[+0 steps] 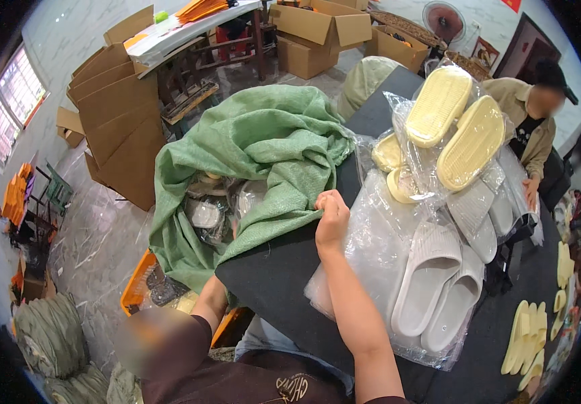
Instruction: The person sits at a table and repeatedly picks up pairs of slippers, places them into clear plastic bags, and stacks the packaged items. The person handles yellow, white, and black slippers, retrieving them from a green sack and the table surface.
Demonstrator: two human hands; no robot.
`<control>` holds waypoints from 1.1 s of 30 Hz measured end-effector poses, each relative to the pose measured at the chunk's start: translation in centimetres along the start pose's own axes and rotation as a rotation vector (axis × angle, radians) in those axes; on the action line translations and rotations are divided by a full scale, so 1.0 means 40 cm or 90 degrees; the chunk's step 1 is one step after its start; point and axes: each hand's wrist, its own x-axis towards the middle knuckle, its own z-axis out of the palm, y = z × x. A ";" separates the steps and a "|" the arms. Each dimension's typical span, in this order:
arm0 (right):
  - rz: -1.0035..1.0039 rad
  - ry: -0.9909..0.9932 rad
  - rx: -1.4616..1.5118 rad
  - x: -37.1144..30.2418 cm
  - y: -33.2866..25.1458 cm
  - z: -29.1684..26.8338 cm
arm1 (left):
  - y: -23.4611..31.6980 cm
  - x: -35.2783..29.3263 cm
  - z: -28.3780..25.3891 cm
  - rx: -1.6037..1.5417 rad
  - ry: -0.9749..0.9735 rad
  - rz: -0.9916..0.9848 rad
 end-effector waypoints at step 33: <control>-0.075 0.001 -0.128 -0.005 0.003 -0.037 | 1.298 -0.422 -0.875 0.699 0.048 0.463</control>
